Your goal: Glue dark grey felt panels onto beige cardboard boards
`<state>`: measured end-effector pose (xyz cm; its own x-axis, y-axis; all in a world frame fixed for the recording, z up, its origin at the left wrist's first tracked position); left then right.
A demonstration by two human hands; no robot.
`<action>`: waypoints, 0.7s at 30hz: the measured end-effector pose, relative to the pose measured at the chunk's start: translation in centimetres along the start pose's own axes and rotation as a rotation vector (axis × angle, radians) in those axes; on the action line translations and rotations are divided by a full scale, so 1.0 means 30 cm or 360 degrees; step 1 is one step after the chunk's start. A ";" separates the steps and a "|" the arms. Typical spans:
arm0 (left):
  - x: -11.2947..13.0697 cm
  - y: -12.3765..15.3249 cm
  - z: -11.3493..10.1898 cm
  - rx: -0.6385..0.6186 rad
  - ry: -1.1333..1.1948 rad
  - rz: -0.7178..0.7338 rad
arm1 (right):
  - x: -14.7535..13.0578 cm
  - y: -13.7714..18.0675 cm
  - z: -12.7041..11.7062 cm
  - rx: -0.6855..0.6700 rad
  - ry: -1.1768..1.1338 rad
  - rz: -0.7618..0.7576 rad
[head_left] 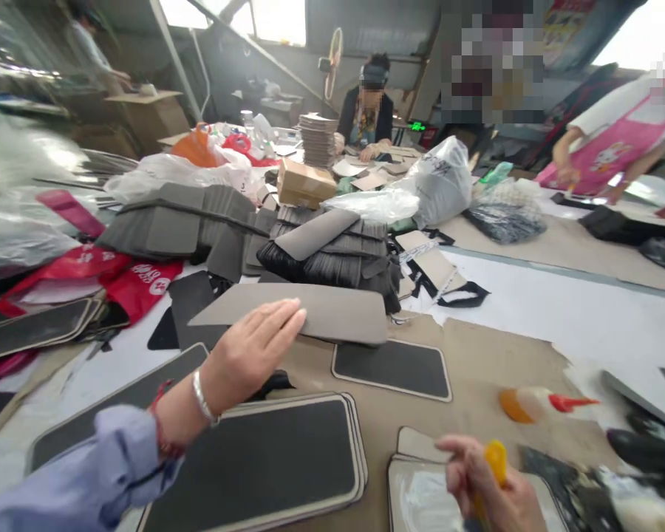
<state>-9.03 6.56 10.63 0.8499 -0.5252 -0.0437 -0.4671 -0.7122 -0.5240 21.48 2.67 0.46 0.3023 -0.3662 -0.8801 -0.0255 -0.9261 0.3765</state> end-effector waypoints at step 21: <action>0.654 0.189 0.141 -0.0499 0.1171 -0.0503 | 0.123 0.525 -0.461 -0.0022 0.0731 -0.0528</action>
<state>6.03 -5.82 3.19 0.6279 -0.3714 0.6840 -0.3729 -0.9149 -0.1544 35.37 -12.01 7.14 0.6754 0.0243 -0.7370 0.1531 -0.9823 0.1079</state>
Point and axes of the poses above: each hand's wrist, its own y-axis away from the middle knuckle, its own z-axis out of the palm, x = y × z, the point moved 6 cm from there along -y, towards the middle knuckle, and after that the axes turned 1 degree about y, right-handed, at the moved point
